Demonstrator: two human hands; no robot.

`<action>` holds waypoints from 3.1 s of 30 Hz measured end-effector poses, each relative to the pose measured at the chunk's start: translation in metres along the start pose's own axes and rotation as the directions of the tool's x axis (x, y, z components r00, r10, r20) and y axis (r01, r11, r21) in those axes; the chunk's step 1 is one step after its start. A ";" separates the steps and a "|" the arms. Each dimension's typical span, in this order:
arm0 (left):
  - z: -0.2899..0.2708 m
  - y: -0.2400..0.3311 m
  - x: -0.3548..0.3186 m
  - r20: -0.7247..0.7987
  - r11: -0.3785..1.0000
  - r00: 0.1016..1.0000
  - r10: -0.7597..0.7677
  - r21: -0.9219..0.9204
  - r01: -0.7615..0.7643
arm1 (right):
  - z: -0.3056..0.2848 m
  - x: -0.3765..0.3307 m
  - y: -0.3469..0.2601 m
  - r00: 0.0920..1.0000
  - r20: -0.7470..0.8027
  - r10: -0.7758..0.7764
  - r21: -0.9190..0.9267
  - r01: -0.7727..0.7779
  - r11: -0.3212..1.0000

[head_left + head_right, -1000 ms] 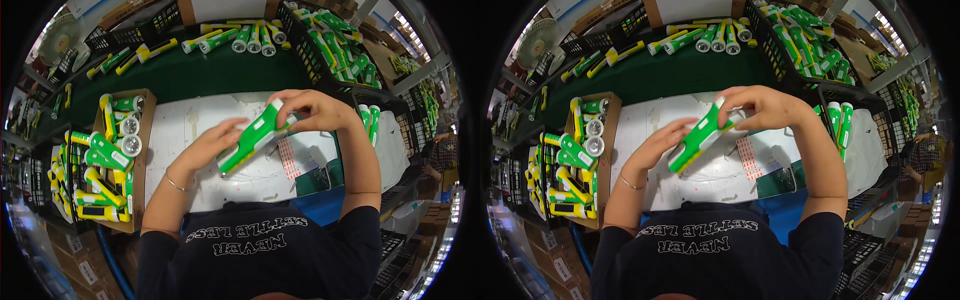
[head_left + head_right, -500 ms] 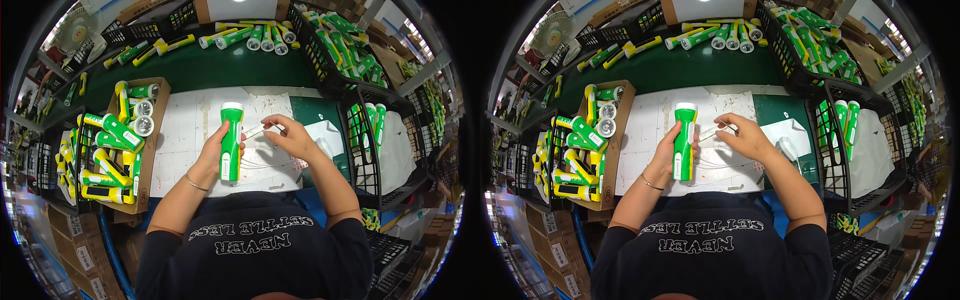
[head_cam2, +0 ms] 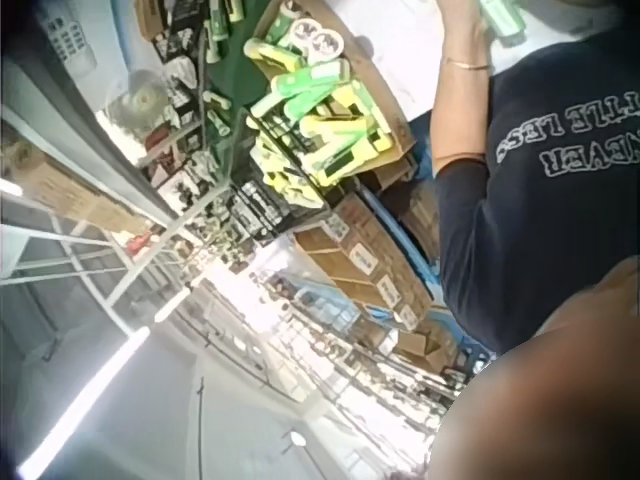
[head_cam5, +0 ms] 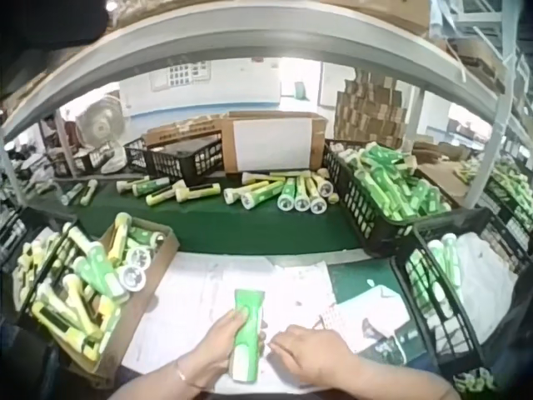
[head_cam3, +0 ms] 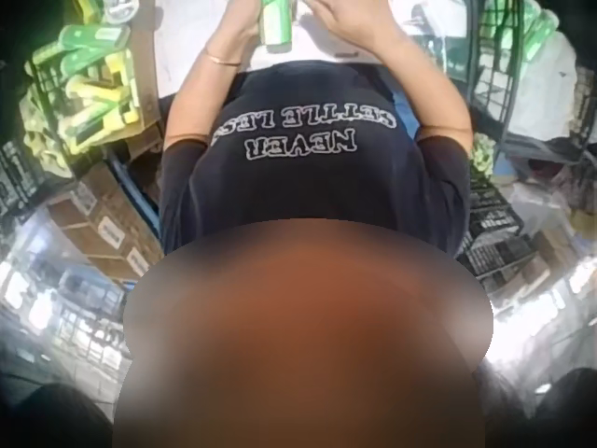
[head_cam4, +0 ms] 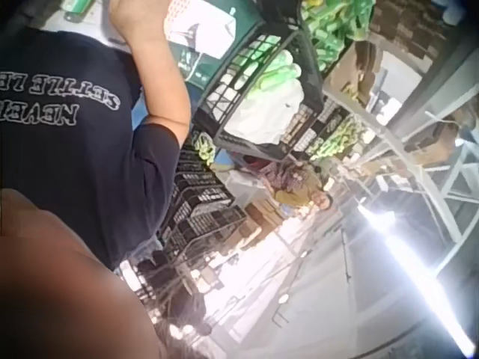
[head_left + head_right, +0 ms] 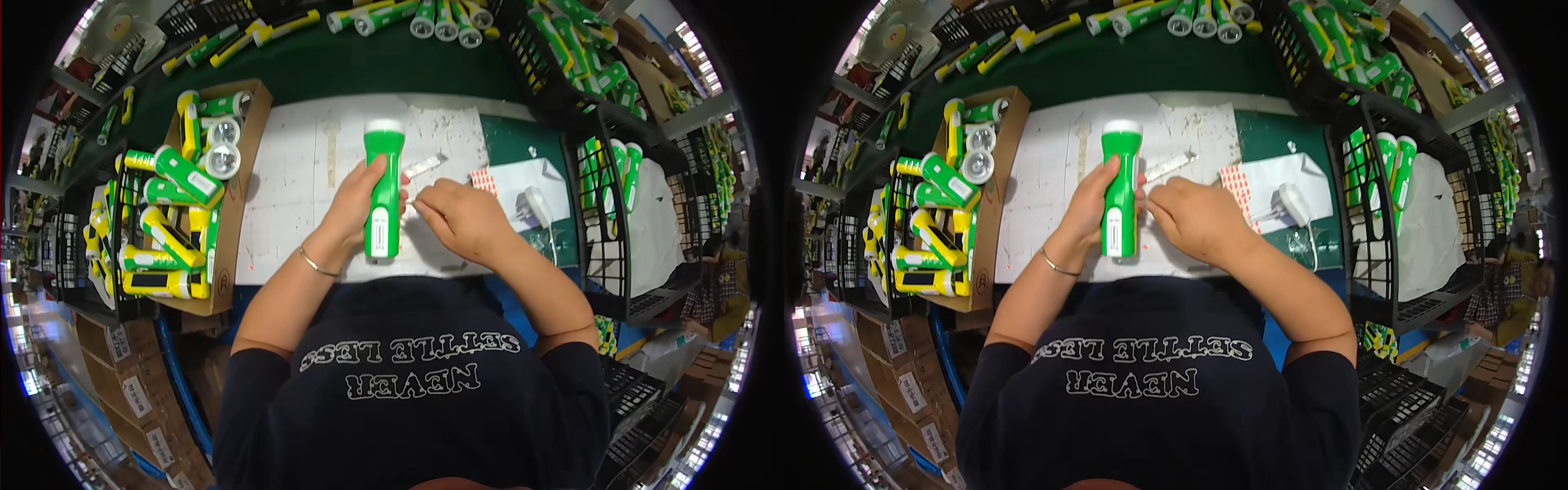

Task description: Inspecting and sorting solar-powered flashlights on an assembly line workbench.

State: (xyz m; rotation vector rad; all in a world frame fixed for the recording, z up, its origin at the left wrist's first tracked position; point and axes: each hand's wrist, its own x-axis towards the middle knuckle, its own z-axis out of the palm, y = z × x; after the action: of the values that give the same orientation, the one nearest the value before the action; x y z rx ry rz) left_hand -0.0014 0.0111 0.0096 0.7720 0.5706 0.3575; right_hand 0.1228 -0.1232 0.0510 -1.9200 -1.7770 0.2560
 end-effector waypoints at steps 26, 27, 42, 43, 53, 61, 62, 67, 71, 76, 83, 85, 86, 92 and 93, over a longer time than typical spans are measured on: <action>-0.008 0.001 -0.009 0.044 0.969 0.987 0.156 0.186 -0.162 | 0.036 0.012 0.000 0.982 -0.143 0.125 0.395 -0.059 0.917; -0.010 0.001 -0.011 0.042 0.956 0.988 0.152 0.249 -0.157 | 0.032 0.013 0.006 0.975 -0.137 0.177 0.444 -0.099 0.891; -0.020 0.039 -0.046 0.399 -0.061 0.888 0.228 0.916 -0.396 | -0.007 0.025 0.036 0.970 0.217 0.108 0.618 -0.222 0.754; -0.026 0.046 -0.051 0.396 -0.059 0.889 0.230 0.918 -0.393 | -0.014 0.023 0.033 0.941 0.297 0.160 0.658 -0.324 0.680; -0.033 0.057 -0.057 0.250 0.114 0.966 -0.071 0.964 -0.241 | 0.004 0.029 0.022 0.945 0.327 0.033 0.876 -0.316 0.365; -0.052 0.014 -0.031 0.150 0.679 0.988 0.049 0.720 -0.143 | 0.081 0.019 0.018 0.984 0.142 0.104 -0.021 -0.102 0.995; -0.051 0.011 -0.030 0.126 0.646 0.986 0.109 0.745 -0.166 | 0.082 0.021 0.015 0.980 0.161 0.120 -0.078 -0.109 0.991; -0.048 0.001 -0.022 0.096 0.537 0.971 0.220 0.819 -0.203 | 0.051 0.024 0.027 0.970 0.061 0.237 0.419 -0.240 0.876; -0.033 0.002 -0.021 0.153 0.509 0.965 0.212 0.826 -0.243 | 0.034 0.026 0.038 0.917 0.213 0.338 0.661 -0.390 0.641; -0.026 -0.002 -0.020 0.180 0.474 0.962 0.205 0.842 -0.258 | 0.030 0.022 0.049 0.873 0.355 0.334 0.756 -0.478 0.446; -0.015 -0.009 -0.024 0.240 0.053 0.872 0.426 0.956 -0.290 | 0.036 0.021 0.046 0.853 0.320 0.413 0.757 -0.492 0.429; -0.014 -0.010 -0.024 0.220 0.039 0.883 0.415 0.965 -0.259 | 0.035 0.022 0.043 0.830 0.344 0.439 0.790 -0.508 0.343; -0.013 -0.011 -0.023 0.236 0.031 0.869 0.435 0.960 -0.277 | 0.036 0.021 0.044 0.831 0.342 0.438 0.791 -0.507 0.344; -0.016 -0.010 -0.016 0.273 0.033 0.787 0.553 0.937 -0.349 | 0.036 0.019 0.032 0.892 0.140 0.430 0.771 -0.371 0.518; -0.019 -0.011 -0.012 0.296 0.002 0.742 0.601 0.928 -0.371 | 0.037 0.016 0.033 0.903 0.132 0.409 0.774 -0.352 0.527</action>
State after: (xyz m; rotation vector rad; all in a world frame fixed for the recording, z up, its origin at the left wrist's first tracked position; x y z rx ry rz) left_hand -0.0216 0.0085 -0.0049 2.3213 0.6643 0.7659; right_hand 0.1367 -0.0998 0.0064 -1.5565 -0.8781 0.9522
